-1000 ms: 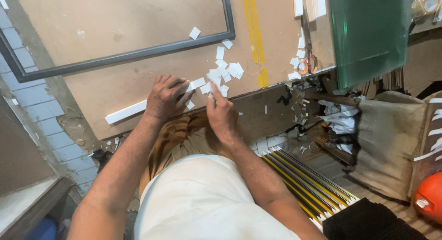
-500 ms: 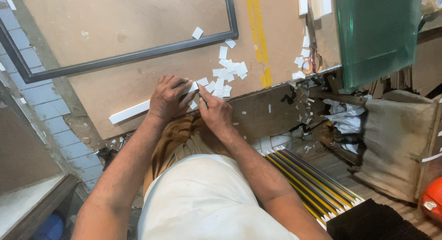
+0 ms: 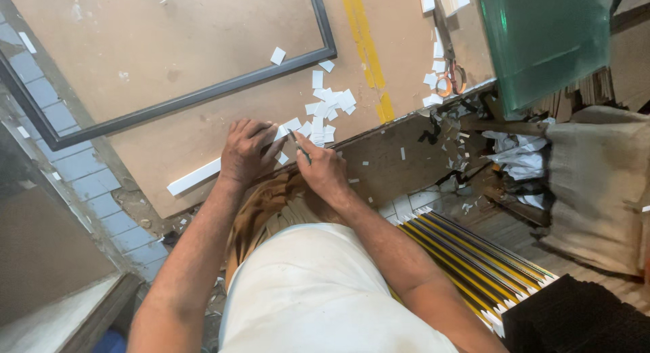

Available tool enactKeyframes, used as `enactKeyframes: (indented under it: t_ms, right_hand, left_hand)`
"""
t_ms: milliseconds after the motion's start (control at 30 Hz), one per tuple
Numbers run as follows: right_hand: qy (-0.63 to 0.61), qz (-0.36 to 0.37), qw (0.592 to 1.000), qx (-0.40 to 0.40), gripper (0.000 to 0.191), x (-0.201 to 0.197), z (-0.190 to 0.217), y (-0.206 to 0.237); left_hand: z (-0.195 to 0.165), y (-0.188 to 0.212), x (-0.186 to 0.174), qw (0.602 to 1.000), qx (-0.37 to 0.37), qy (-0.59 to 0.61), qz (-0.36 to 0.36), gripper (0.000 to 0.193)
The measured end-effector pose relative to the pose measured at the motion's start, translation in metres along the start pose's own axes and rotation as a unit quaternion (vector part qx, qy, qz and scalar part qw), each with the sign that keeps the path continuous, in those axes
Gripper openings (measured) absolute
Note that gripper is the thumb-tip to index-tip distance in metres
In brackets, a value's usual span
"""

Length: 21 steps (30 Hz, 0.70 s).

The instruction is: The person holds a long white mat board strip on the workbench and cuts small pieces off its end with a utility knife, repeating the cuts to build a pile of small trimmed pieces. They then set the knife aside, take a picture frame, and fit the cut mat board strips into the frame's inner edge, pressing them into place around the frame.

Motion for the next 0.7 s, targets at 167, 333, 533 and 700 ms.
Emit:
enactKeyframes:
  t_ms: [167, 333, 533, 700]
  right_hand:
    - [-0.022, -0.117, 0.993, -0.005, 0.043, -0.035, -0.008, 0.006]
    - [-0.019, -0.038, 0.997, -0.058, 0.047, -0.016, 0.014, -0.003]
    - [0.011, 0.014, 0.996, -0.082, 0.049, 0.007, 0.025, -0.005]
    - [-0.014, 0.005, 0.995, -0.101, 0.050, 0.010, 0.024, -0.005]
  left_hand:
    - [0.000, 0.000, 0.001, 1.000, -0.013, 0.010, 0.008, 0.025]
    - [0.000, -0.002, 0.000, 1.000, -0.019, 0.013, 0.013, 0.026]
    - [0.002, -0.002, 0.002, 1.000, -0.019, 0.003, 0.016, 0.026]
    - [0.004, 0.000, 0.003, 0.999, -0.029, -0.006, 0.021, 0.026]
Point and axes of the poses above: each hand's wrist, its own y-axis away from the middle knuckle, its own x-axis out of the palm, z = x × y, the point moved 9 cm from there along -y, towards the middle knuckle, and after that the axes turned 12 degrees about x, right-handed, at the moved point
